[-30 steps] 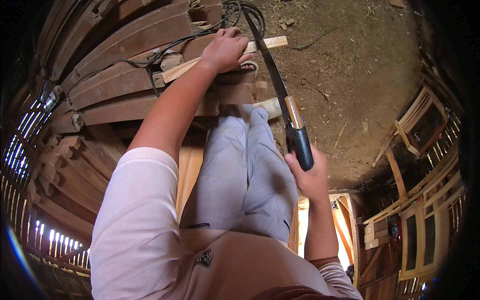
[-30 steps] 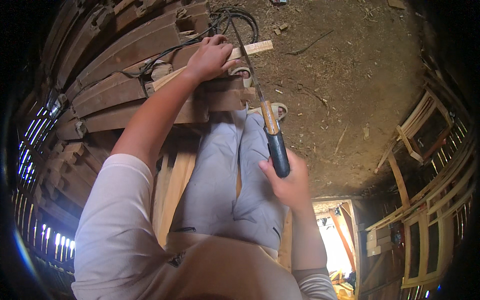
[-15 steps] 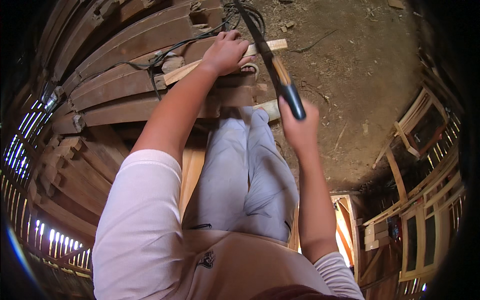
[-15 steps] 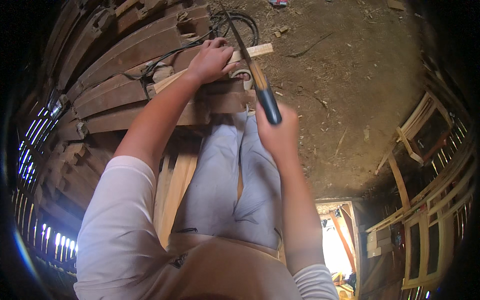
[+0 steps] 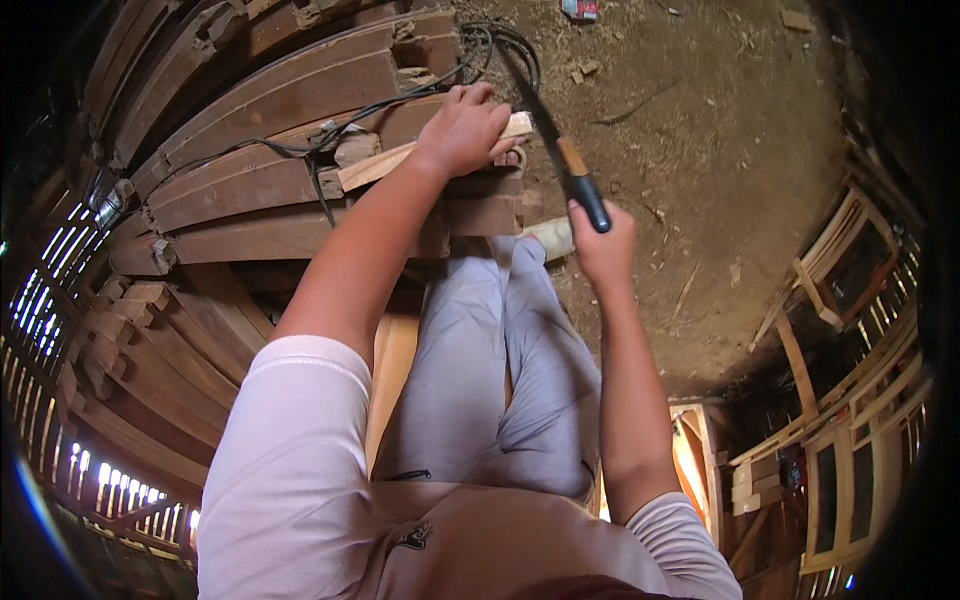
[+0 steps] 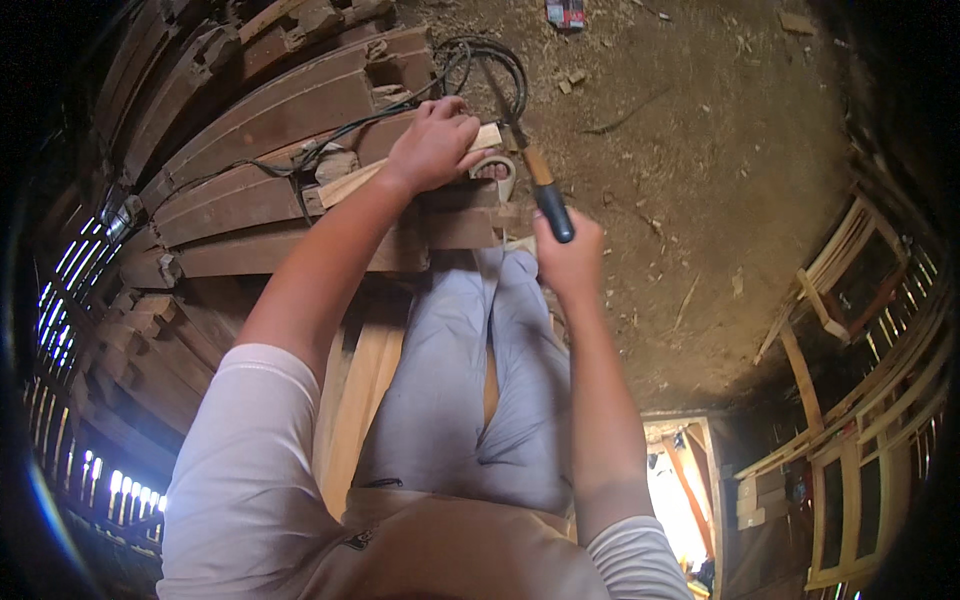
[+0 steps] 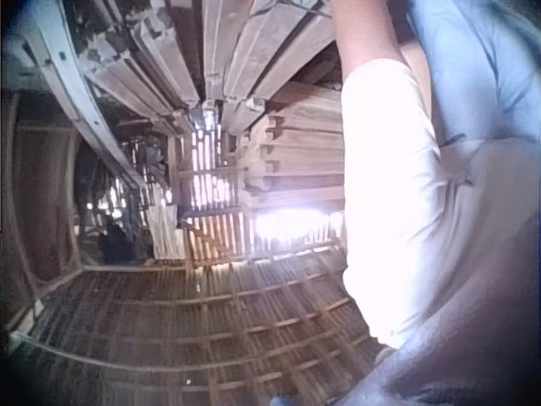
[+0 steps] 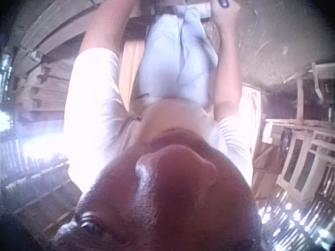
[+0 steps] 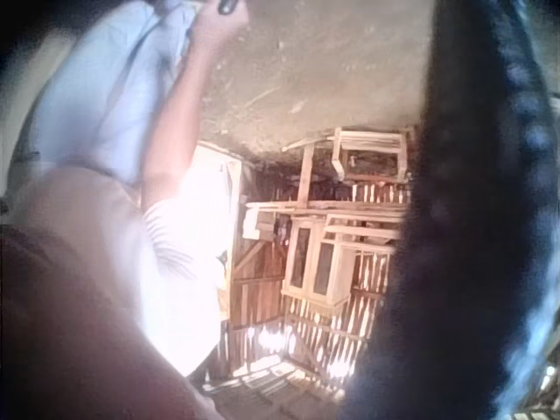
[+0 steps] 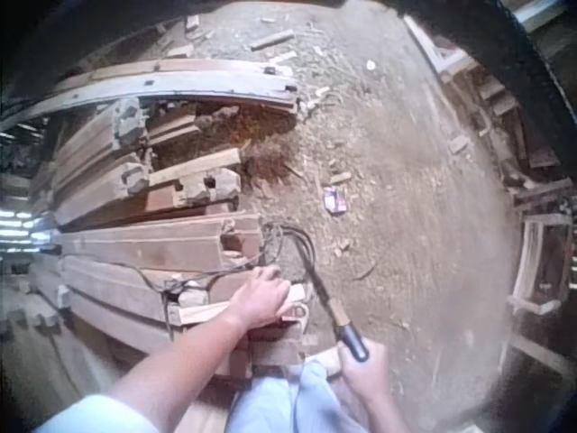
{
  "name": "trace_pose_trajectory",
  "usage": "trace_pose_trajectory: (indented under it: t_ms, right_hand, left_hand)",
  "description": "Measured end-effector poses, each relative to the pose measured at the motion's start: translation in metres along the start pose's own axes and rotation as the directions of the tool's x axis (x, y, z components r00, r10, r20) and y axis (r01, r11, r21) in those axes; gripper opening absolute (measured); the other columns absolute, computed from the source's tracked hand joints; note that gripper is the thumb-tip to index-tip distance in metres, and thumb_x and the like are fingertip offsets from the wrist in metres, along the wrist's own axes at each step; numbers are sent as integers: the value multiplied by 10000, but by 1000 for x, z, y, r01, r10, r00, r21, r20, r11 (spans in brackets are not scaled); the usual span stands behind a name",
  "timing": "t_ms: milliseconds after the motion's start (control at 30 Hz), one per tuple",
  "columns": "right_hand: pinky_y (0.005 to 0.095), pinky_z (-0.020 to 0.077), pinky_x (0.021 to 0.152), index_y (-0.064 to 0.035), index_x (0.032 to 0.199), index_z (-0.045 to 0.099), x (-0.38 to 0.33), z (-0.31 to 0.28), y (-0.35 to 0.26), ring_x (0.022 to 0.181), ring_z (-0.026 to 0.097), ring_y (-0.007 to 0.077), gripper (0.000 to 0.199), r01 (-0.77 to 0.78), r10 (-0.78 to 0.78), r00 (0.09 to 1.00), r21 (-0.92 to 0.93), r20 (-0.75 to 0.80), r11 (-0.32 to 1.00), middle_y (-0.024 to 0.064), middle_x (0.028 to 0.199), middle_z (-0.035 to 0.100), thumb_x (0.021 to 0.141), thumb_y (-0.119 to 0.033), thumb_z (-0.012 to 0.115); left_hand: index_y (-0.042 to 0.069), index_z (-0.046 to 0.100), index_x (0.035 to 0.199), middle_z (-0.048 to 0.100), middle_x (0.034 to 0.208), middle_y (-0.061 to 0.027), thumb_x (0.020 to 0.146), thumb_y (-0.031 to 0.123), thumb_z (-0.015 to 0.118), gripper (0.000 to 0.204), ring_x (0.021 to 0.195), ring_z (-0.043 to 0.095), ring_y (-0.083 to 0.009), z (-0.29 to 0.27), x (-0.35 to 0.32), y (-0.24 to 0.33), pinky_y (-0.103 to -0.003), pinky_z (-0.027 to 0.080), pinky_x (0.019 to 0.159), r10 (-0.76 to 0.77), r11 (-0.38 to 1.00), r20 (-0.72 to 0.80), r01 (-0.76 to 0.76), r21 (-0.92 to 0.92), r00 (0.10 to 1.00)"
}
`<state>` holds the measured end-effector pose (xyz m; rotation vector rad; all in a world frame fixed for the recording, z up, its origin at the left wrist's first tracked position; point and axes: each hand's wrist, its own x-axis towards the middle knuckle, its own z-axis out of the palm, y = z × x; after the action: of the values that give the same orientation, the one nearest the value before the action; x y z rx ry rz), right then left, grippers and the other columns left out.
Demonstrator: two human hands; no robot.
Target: The person selects and stacks thin wooden strips, then uses a hand saw to cut a strip to size. They then squat and assemble the cut strips into a small rectangular wooden frame, fitting the pieces together by hand.
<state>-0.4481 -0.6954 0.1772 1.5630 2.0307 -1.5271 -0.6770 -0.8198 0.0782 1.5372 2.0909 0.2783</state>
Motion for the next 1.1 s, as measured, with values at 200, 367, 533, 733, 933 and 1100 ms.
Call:
trace_pose_trajectory:
  t_ms: [200, 367, 533, 733, 933, 1100]
  right_hand:
    - [337, 374, 513, 6, 697, 590, -51, -75, 16, 553, 446, 101, 339, -164, 174, 978, 90, -117, 982, 12, 577, 488, 919, -213, 723]
    - [334, 383, 528, 9, 702, 588, -151, -150, 68, 567, 459, 96, 329, -310, 298, 935, -33, -190, 950, 16, 577, 480, 925, -200, 711]
    - [346, 387, 514, 6, 697, 598, -284, -219, 117, 543, 488, 107, 299, -524, 510, 806, 40, -300, 851, 13, 577, 511, 900, -179, 717]
    - [333, 350, 406, -45, 674, 551, -401, -223, 218, 415, 477, 129, 316, -572, 617, 704, 235, -352, 786, 8, 534, 507, 920, -168, 707]
    - [300, 325, 351, -94, 690, 532, -409, -216, 228, 376, 448, 115, 314, -482, 833, 519, 740, -190, 469, -7, 518, 473, 943, -174, 699]
    - [330, 382, 375, -78, 574, 572, -420, -248, 265, 382, 500, 168, 416, -301, 800, 579, 871, -156, 387, 46, 508, 541, 945, -224, 693]
  left_hand:
    - [47, 654, 1044, 680, 1207, -171, 980, 468, 602, 430, 1329, 480, -350, -3, -9, 11, -498, 357, 1091, -36, 999, 68, 35, 15, 997]
    - [9, 626, 1249, 640, 1321, -155, 953, 427, 645, 513, 1431, 419, -309, -8, -22, 20, -492, 277, 1211, 60, 987, -30, -55, 154, 998]
    - [23, 574, 1141, 683, 1162, -175, 930, 270, 656, 335, 1183, 617, -354, -59, -33, 57, -500, 454, 1045, -20, 997, -5, 20, 75, 1000]
    - [37, 518, 1025, 680, 974, -216, 958, 194, 551, 174, 913, 666, -442, -124, -25, 140, -568, 528, 770, -17, 1000, 166, 18, -1, 986]
    - [59, 614, 1082, 717, 1028, -230, 949, 278, 550, 264, 994, 679, -455, -157, -27, 232, -570, 545, 840, -182, 974, 486, 88, 211, 855]
    - [33, 719, 1065, 719, 1090, -248, 916, 304, 574, 342, 1032, 690, -439, -110, -15, 230, -527, 557, 874, -264, 944, 629, 62, 325, 731]
